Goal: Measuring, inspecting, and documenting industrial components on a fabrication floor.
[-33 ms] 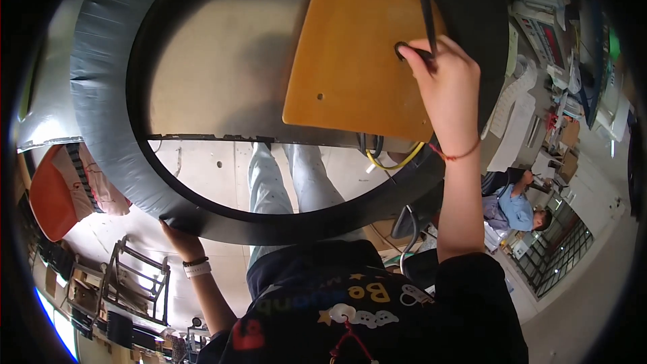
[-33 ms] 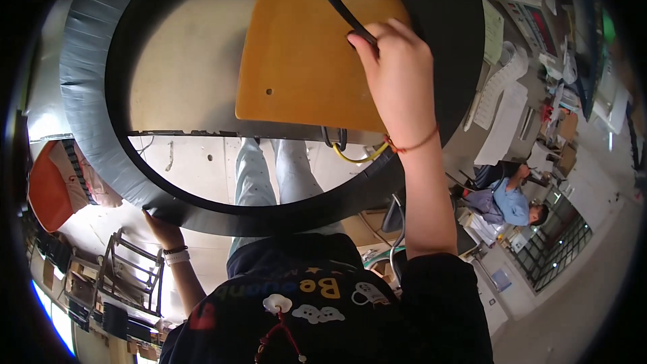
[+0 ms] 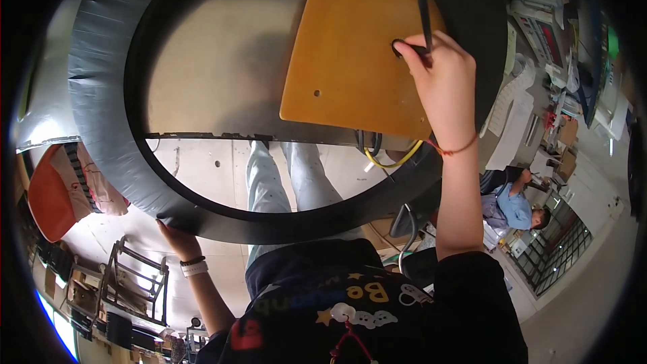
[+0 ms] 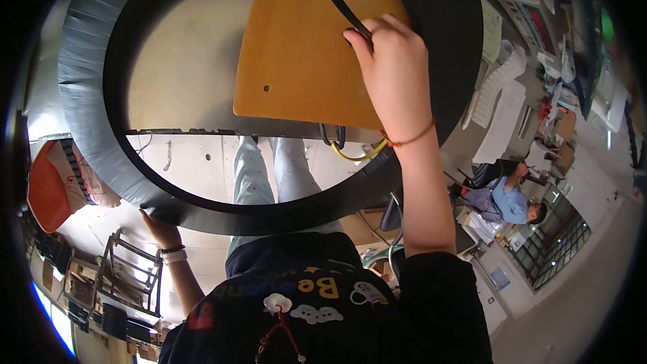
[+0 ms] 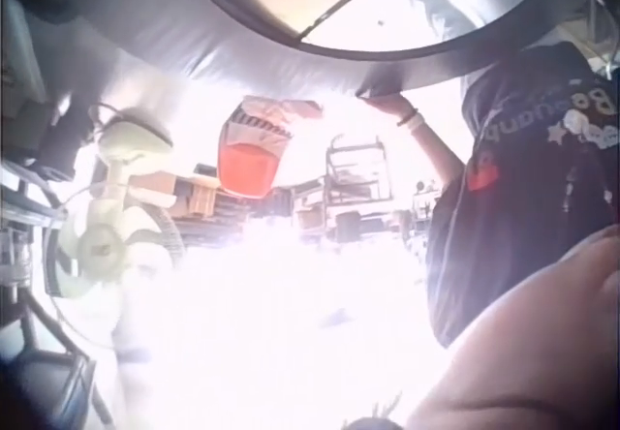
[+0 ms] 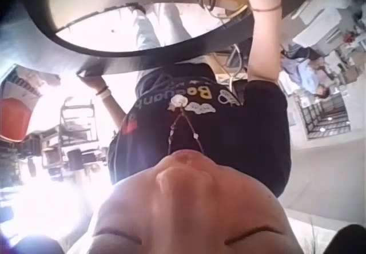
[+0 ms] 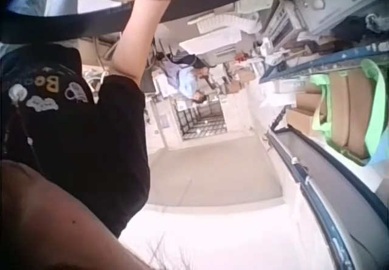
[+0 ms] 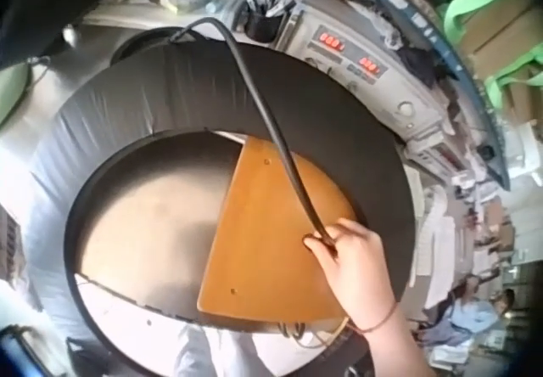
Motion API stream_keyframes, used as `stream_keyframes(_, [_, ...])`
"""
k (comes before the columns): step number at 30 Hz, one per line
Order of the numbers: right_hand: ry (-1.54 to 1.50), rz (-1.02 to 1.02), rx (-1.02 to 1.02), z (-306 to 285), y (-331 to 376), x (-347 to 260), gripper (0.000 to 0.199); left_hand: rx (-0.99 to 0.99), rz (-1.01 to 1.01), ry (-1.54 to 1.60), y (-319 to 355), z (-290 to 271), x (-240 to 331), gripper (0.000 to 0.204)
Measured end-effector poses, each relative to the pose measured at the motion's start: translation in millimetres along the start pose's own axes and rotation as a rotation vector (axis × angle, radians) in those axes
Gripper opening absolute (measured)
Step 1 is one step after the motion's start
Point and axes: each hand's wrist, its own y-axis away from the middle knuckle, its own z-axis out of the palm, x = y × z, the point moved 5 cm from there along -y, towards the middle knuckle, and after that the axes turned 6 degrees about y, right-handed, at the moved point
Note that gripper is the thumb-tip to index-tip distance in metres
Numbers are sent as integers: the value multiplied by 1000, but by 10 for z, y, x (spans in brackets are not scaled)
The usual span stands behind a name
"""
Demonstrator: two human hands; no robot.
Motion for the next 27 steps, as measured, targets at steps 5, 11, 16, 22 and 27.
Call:
stream_keyframes(5, [-379, 241, -81, 169, 86, 66, 23, 4, -25, -5, -109, -112, 109, 64])
stream_keyframes(11, [-280, 576, 450, 15, 2022, 445, 21, 104, -206, 155, 199, 456, 148, 70])
stream_keyframes(16, [-1096, 1561, 198, 689, 4156, 1264, 36, 113, -50, 39, 221, 428, 232, 68])
stream_keyframes(22, [-1777, 1534, 287, 1044, 4016, 648, 61, 155, -34, 31, 197, 303, 240, 68])
stream_keyframes(27, [-1533, 1445, 290, 618, 4086, 767, 55, 186, -15, -88, 529, 454, 506, 70])
